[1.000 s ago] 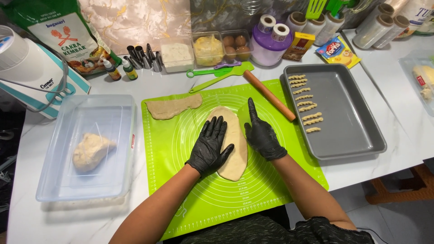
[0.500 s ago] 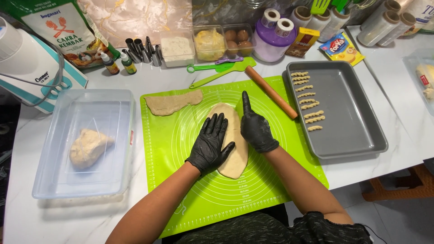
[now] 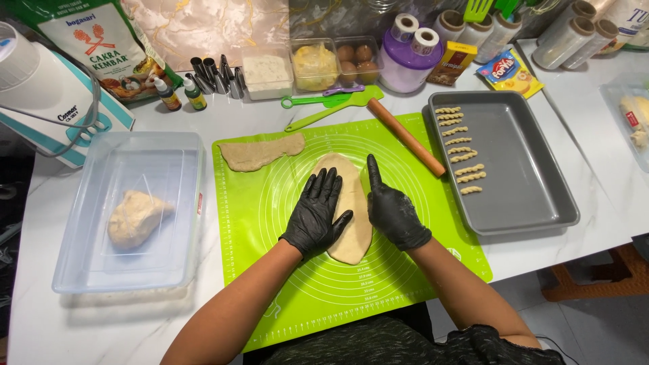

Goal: Rolling out dough, cutting it into strips, and shaping them into small ridged pastries on a silicone mat.

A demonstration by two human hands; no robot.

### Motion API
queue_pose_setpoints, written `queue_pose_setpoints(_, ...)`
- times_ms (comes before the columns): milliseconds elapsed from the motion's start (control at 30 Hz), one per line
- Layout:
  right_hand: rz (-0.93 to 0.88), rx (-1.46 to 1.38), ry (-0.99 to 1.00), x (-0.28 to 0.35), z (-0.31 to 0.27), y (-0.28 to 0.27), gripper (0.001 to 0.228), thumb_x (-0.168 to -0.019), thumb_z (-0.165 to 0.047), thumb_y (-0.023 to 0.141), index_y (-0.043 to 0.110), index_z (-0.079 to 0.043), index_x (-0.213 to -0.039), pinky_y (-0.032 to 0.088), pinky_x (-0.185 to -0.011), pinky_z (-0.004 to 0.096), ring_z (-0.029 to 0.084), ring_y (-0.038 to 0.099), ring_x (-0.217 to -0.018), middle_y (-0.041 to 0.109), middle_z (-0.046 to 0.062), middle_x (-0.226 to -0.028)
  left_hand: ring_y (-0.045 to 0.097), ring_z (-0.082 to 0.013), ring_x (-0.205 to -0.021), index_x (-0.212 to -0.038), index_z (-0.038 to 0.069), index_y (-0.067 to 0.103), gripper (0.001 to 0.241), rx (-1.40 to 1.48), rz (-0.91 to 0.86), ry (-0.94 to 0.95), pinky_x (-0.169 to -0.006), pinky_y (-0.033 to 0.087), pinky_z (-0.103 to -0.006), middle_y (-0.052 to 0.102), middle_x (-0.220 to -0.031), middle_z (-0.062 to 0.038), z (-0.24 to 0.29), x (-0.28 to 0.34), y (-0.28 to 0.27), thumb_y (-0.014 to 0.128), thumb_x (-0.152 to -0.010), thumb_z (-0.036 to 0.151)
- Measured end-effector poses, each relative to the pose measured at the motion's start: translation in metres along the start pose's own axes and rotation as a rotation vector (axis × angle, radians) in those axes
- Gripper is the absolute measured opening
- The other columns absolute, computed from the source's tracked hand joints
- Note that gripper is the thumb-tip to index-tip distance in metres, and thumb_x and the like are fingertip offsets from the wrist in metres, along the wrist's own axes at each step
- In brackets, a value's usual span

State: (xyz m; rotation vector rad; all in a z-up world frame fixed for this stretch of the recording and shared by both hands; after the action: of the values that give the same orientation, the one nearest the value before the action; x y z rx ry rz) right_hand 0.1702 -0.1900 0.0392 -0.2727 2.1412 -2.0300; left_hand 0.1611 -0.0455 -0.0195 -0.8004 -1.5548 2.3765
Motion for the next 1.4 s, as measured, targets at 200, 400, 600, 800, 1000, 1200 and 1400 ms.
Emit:
queue_pose_setpoints(200, 0.199, 0.12, -0.057, -0.005, -0.002, 0.011, 0.087, -0.093, -0.013, 0.057, 0.011, -0.002, -0.166, 0.062, -0.057, 0.039, 0.029, 0.073, -0.063, 0.071, 0.015, -0.072, 0.028, -0.0396, -0.153, -0.155, 0.002, 0.038, 0.076, -0.023, 0.003, 0.008, -0.128, 0.015, -0.0501, 0.033, -0.164, -0.022, 0.0, 0.001, 0.001, 0.049, -0.101, 0.053)
queue_pose_setpoints(400, -0.133, -0.16, 0.064, -0.024, 0.006, -0.012, 0.084, -0.097, -0.019, 0.048, 0.002, -0.016, -0.167, 0.06, -0.08, 0.051, 0.043, 0.073, -0.091, 0.074, 0.022, -0.095, 0.031, -0.0404, -0.151, -0.154, 0.0, 0.04, 0.076, -0.021, -0.013, 0.004, -0.127, 0.015, -0.0504, 0.036, -0.162, -0.024, 0.003, -0.001, -0.009, 0.049, -0.1, 0.054)
queue_pose_setpoints(600, -0.201, -0.191, 0.086, 0.026, 0.002, -0.005, 0.083, -0.095, -0.02, 0.051, 0.009, -0.012, -0.167, 0.062, -0.08, 0.044, 0.036, 0.076, -0.091, 0.076, 0.018, -0.101, 0.031, -0.0401, -0.151, -0.154, 0.001, 0.04, 0.077, -0.022, 0.0, 0.006, -0.127, 0.016, -0.0503, 0.036, -0.162, -0.023, 0.002, 0.0, -0.007, 0.05, -0.1, 0.054)
queue_pose_setpoints(800, 0.014, -0.078, -0.003, 0.029, -0.002, 0.004, 0.084, -0.095, -0.01, 0.052, 0.007, -0.003, -0.166, 0.062, -0.07, 0.047, 0.04, 0.074, -0.08, 0.073, 0.025, -0.088, 0.033, -0.0402, -0.15, -0.153, 0.0, 0.041, 0.076, -0.02, 0.012, 0.005, -0.127, 0.017, -0.0504, 0.038, -0.161, -0.023, 0.003, -0.001, -0.009, 0.05, -0.1, 0.054)
queue_pose_setpoints(1000, -0.246, -0.25, 0.15, 0.017, 0.006, -0.025, 0.081, -0.099, -0.019, 0.049, 0.005, -0.018, -0.167, 0.057, -0.087, 0.056, 0.046, 0.071, -0.101, 0.074, 0.026, -0.1, 0.033, -0.0407, -0.15, -0.153, 0.0, 0.041, 0.076, -0.043, 0.002, 0.021, -0.127, 0.017, -0.0505, 0.037, -0.161, -0.024, 0.004, 0.001, -0.011, 0.049, -0.1, 0.055)
queue_pose_setpoints(1200, -0.144, -0.22, 0.086, 0.031, -0.001, -0.006, 0.083, -0.097, -0.012, 0.047, 0.002, -0.01, -0.167, 0.06, -0.076, 0.05, 0.043, 0.074, -0.088, 0.074, 0.026, -0.095, 0.031, -0.0406, -0.151, -0.153, 0.0, 0.04, 0.076, -0.044, -0.022, 0.006, -0.127, 0.016, -0.0504, 0.036, -0.162, -0.023, 0.004, 0.0, -0.01, 0.048, -0.101, 0.054)
queue_pose_setpoints(1400, -0.035, -0.121, 0.005, 0.039, -0.002, 0.004, 0.088, -0.095, -0.011, 0.052, 0.002, -0.006, -0.166, 0.062, -0.068, 0.046, 0.038, 0.075, -0.078, 0.074, 0.022, -0.09, 0.032, -0.0409, -0.15, -0.154, 0.0, 0.039, 0.076, -0.025, -0.022, 0.004, -0.127, 0.017, -0.0506, 0.035, -0.162, -0.024, 0.004, -0.001, -0.009, 0.049, -0.101, 0.054)
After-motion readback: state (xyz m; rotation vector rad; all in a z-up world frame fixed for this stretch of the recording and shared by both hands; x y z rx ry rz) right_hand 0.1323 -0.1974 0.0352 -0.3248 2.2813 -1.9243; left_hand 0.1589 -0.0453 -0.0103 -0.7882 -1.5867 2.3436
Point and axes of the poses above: each hand's wrist, its own x-axis away from the middle knuckle, its own y-axis out of the palm, z = x × y, the point moved 6 cm from there along -x, towards the middle knuckle
